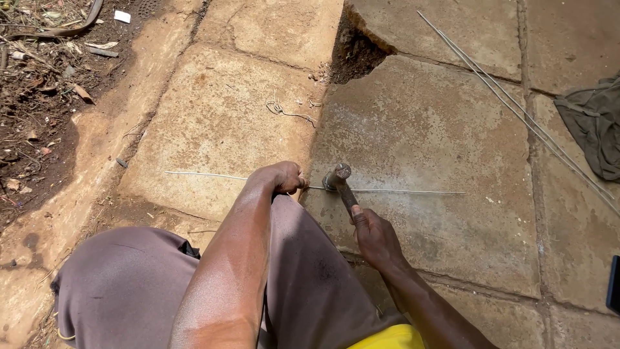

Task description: The person sits on a tiled floor and repeatedly strikes a thin metal wire with a hammer. They hold the wire steady with their left hand while using the hammer in their right hand to flatten or shape it. The person briefly pauses to pick up a second wire and continues hammering.

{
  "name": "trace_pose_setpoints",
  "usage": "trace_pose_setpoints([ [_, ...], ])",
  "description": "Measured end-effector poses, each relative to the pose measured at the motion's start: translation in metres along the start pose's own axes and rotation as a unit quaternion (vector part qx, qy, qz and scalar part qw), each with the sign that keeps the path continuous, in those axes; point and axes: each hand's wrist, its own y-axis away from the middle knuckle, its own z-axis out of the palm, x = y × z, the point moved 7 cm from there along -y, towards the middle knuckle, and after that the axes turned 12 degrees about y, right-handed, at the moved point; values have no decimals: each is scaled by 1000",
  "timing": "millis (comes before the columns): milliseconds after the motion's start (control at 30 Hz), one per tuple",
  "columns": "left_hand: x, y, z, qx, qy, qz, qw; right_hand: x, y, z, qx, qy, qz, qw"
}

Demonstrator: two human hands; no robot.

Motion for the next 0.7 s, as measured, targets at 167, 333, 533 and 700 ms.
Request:
trace_pose_setpoints([
  [167,-3,-7,0,12,-18,7,1000,-11,9,-11,17,1,-18,1000],
  [333,5,-9,-3,17,-21,5,1000,-4,0,-5,-1,10,-18,1000],
  [533,7,6,4,15,-29,24,999,-12,13,-12,24,-4,-16,1000],
  [700,6,8,-4,29,-12,23,999,4,-2,3,-6,-13,-20,1000],
])
